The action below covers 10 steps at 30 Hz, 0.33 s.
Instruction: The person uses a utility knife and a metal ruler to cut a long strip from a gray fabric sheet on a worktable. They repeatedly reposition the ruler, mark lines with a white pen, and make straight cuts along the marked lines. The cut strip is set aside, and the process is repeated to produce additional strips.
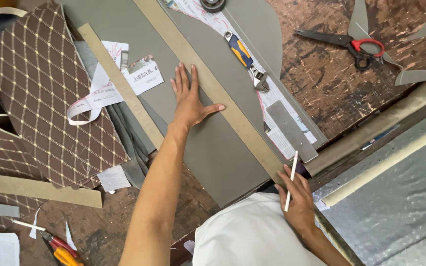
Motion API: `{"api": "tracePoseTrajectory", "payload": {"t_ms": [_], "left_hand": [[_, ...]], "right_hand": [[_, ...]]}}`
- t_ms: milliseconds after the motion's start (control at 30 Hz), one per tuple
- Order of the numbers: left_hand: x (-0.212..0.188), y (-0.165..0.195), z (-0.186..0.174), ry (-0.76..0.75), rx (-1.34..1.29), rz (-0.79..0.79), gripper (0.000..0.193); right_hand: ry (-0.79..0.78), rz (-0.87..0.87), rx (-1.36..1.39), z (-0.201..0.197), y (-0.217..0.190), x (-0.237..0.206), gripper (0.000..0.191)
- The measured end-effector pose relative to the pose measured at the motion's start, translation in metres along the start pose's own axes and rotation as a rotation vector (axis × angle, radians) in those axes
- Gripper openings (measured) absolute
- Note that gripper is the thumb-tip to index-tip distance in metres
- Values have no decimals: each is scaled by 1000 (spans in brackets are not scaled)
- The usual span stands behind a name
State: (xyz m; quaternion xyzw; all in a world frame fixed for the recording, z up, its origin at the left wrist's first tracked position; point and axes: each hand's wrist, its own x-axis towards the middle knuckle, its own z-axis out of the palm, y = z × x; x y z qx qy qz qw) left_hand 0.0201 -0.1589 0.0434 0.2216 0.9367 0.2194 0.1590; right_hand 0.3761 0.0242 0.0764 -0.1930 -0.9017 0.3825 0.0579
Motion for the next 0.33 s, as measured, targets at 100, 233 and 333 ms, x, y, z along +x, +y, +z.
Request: {"api": "tracePoseTrajectory", "payload": {"t_ms": [100, 233, 333], "left_hand": [[1, 0, 3, 14, 22, 0, 155], [-1, -2, 7, 26, 34, 4, 156], [0, -1, 7, 9, 62, -4, 156]], "right_hand": [[-21, 0, 3, -5, -2, 2, 52], [7, -22, -40, -25, -4, 1, 56], [35, 34, 13, -41, -9, 4, 54]]}}
